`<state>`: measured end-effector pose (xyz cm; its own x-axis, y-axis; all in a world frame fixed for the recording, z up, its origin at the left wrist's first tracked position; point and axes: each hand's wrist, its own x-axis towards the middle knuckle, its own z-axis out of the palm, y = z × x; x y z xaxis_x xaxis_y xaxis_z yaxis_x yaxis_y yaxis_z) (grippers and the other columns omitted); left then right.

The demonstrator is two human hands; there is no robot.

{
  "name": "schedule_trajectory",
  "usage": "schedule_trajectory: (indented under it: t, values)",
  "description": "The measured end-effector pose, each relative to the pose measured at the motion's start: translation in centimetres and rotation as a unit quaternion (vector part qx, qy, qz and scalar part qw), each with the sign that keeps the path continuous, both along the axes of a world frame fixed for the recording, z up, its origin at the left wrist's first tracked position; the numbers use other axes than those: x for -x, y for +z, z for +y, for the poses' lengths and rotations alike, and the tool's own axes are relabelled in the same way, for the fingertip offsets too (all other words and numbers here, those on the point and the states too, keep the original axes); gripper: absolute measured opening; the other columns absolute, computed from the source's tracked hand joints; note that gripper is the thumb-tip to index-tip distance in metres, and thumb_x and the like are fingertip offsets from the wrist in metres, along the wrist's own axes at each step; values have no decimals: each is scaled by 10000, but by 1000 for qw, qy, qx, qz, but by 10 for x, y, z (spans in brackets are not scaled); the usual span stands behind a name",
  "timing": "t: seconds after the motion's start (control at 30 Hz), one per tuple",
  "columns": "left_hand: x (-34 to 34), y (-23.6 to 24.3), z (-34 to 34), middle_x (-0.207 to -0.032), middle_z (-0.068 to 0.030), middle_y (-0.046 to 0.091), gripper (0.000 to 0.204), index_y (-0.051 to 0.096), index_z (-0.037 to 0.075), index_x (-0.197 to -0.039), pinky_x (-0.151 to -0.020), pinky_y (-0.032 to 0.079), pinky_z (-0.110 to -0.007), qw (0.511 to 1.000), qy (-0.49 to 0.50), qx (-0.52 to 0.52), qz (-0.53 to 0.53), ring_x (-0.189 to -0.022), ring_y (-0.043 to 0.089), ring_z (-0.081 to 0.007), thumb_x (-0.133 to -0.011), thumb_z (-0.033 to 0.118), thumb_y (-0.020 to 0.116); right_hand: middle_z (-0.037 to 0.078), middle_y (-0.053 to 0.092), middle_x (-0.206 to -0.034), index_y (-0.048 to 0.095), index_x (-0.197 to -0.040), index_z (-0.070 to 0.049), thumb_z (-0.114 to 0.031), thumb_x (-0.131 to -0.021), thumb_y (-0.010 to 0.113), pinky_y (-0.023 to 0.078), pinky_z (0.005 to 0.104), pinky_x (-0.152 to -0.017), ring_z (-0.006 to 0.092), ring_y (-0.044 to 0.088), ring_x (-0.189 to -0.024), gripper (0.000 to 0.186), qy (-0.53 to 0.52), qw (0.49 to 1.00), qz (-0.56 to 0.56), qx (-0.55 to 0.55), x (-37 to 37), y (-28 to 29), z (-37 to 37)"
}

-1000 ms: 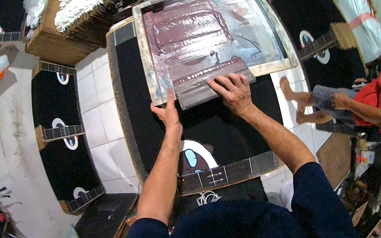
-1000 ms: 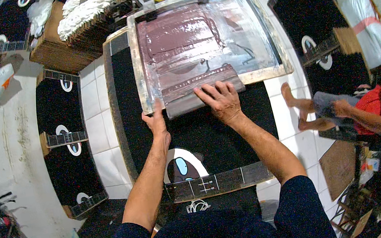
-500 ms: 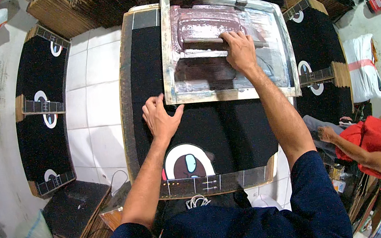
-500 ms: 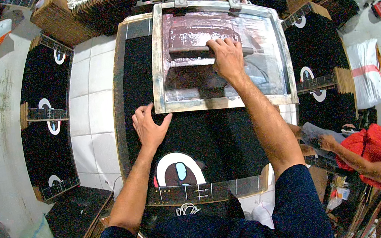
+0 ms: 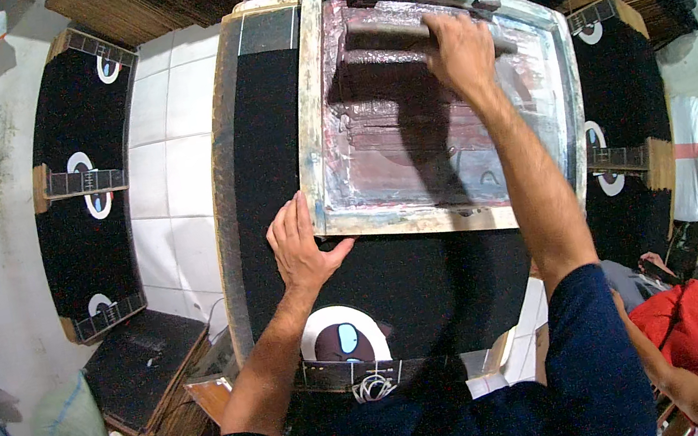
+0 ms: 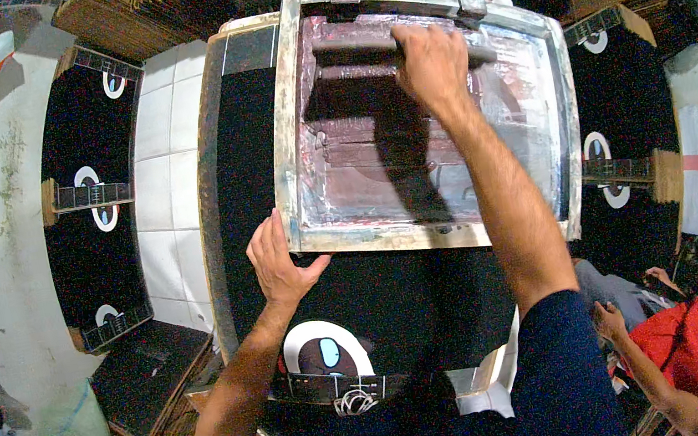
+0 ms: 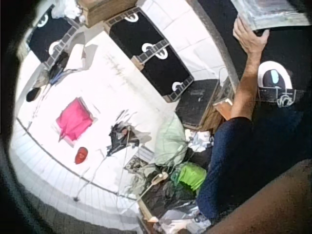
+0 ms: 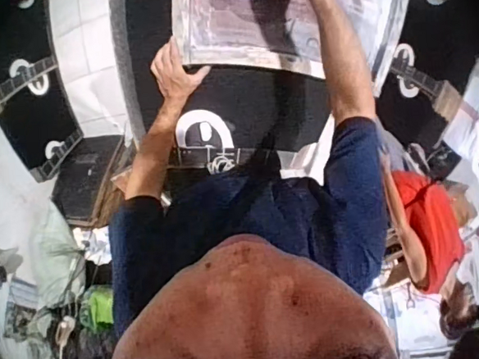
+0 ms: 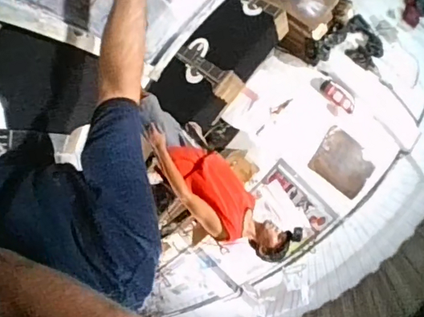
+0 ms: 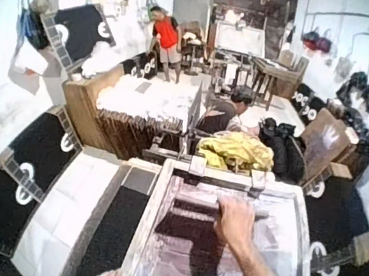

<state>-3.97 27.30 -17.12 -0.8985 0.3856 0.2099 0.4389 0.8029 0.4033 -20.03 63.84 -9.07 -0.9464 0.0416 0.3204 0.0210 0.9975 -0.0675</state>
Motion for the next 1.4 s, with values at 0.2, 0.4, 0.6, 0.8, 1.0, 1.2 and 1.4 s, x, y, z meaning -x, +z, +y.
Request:
schedule_trajectory:
  t: [0.2, 0.4, 0.6, 0.8, 1.0, 1.2, 1.4]
  values:
    - [0, -2, 1, -1464, -194, 464, 1258, 293, -18, -1590, -1133, 314, -524, 1000, 2, 29, 7, -1359, 439, -359, -625, 489, 921, 29, 739, -1067, 693, -1182, -187, -124, -813, 716, 484, 486, -868, 263, 683, -1064, 375, 19, 998, -46, -45, 72, -11, 4]
    - [-1, -3, 1, -1464, -202, 473, 1208, 314, -28, -1574, -1129, 322, -529, 1000, 3, 30, 9, -1348, 446, -374, -659, 499, 901, 16, 696, -1194, 661, -1274, -182, -114, -701, 796, 469, 444, -947, 245, 632, -1160, 593, 121, 990, -65, -39, 49, -22, -5]
    - [-1, 1, 4, -1450, -207, 487, 1194, 322, -38, -1567, -1132, 325, -523, 1000, 0, 25, 11, -1340, 449, -383, -652, 449, 914, 21, 672, -1015, 655, -1034, -156, -66, -745, 748, 454, 427, -840, 254, 638, -998, 316, 102, 993, -55, -1, -34, -5, -22]
    - [-3, 0, 1, -1468, -213, 477, 1212, 308, -19, -1578, -1134, 315, -536, 1000, 5, 12, -12, -1358, 424, -394, -626, 414, 918, 10, 667, -974, 675, -1066, -155, -87, -747, 747, 444, 422, -873, 241, 630, -974, 334, 85, 996, 2, 6, -45, -11, -24]
    - [0, -4, 4, -1460, -235, 468, 1191, 323, -32, -1565, -1108, 329, -561, 999, -3, 43, 10, -1347, 431, -401, -656, 482, 897, -13, 687, -963, 694, -1005, -195, -122, -809, 700, 447, 426, -842, 209, 643, -1002, 210, 66, 998, 13, -4, -17, -16, -19]
    - [-2, -2, 3, -1463, -253, 464, 1198, 306, -42, -1575, -1104, 327, -562, 998, -2, 54, 13, -1340, 435, -412, -664, 476, 888, 6, 706, -1015, 706, -1038, -181, -143, -753, 779, 462, 445, -868, 230, 652, -1032, 297, -2, 999, 52, 0, 17, -20, 13]
    - [-3, -1, 7, -1432, -248, 484, 1178, 307, -39, -1577, -1105, 324, -552, 999, 8, 52, 12, -1324, 440, -407, -675, 448, 887, 31, 716, -1029, 723, -1069, -175, -191, -697, 847, 477, 464, -885, 261, 665, -1050, 393, -128, 991, 9, 38, -3, -24, 14]
